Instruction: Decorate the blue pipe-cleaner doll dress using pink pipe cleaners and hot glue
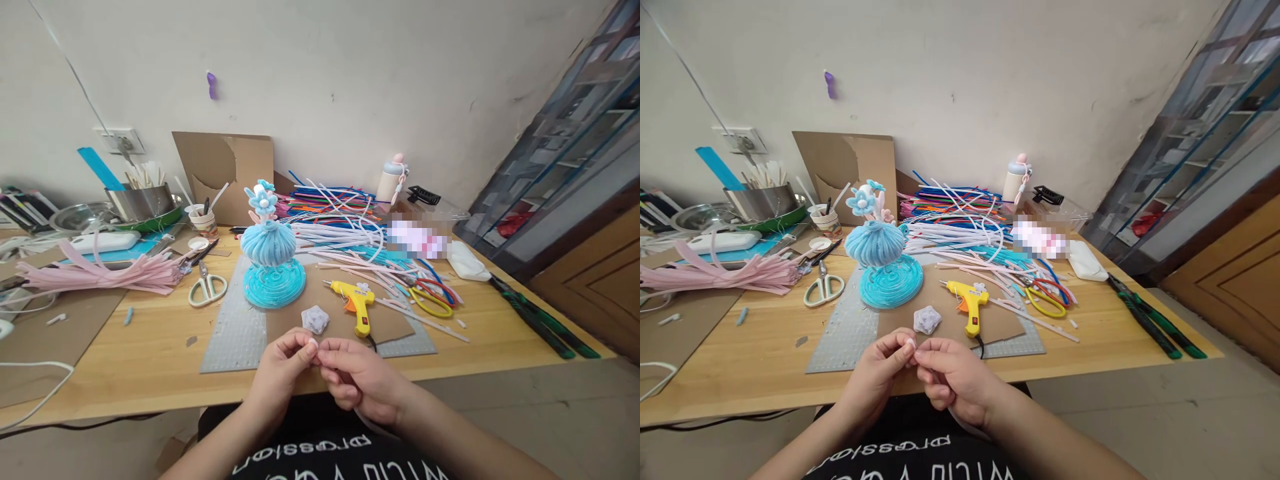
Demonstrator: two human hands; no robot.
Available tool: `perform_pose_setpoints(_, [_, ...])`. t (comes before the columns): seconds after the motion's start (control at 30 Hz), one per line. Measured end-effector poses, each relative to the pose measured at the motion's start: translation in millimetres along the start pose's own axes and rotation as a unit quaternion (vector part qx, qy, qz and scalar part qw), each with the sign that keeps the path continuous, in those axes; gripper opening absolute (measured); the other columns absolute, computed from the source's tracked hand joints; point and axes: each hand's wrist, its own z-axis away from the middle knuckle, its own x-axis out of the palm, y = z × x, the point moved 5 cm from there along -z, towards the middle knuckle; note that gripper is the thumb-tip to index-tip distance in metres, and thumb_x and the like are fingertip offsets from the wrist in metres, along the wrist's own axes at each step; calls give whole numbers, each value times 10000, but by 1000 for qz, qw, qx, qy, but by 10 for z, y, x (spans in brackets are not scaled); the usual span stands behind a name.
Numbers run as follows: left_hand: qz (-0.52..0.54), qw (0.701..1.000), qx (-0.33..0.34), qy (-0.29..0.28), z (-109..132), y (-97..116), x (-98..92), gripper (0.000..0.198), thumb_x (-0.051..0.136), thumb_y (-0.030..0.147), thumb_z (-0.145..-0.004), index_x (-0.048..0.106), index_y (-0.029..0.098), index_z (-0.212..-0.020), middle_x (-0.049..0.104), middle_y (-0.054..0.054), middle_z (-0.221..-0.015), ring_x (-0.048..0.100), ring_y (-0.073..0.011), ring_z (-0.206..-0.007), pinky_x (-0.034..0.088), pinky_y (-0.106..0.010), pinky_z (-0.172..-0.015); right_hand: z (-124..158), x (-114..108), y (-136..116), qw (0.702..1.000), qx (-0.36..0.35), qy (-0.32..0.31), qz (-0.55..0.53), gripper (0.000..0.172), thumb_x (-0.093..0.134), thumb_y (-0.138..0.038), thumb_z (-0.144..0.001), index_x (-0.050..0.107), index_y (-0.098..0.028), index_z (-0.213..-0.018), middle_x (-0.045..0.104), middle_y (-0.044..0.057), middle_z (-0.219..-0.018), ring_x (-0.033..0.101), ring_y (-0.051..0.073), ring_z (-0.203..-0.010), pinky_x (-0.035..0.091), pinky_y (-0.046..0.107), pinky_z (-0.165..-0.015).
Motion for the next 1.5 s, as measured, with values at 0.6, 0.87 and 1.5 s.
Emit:
perform_pose_setpoints(0.6, [-744,588,253,-192,127,594,223,80,586,149,-813,612,173,-741,596,-26,-759,544,-204,-719,391,-332,-632,-68,-73,71,990,-35,41,131,309,692,-365,-730,436,-204,-667,320,-125,-360,198,33,-329,88,190,-339])
perform_pose_setpoints(0.87, [-701,642,266,-159,251,741,244,136,492,113,-855,599,173,-795,581,-36,-774,517,-188,-701,391,-328,-635,-9,2,-59,986,-105,24,124,289,723,-352,-706,491,-185,-667,346,-119,-378,235,32,-345,141,196,-358])
perform_pose_setpoints(1.5, [71,996,-40,43,-51,83,-3,309,708,413,-727,557,145,-691,404,58,-582,314,-56,-521,262,-190,-506,-134,106,-109,999,-48,-3,-10,329,739,-355,-707,462,-180,-737,422,-98,-515,208,-4,-368,84,162,-379])
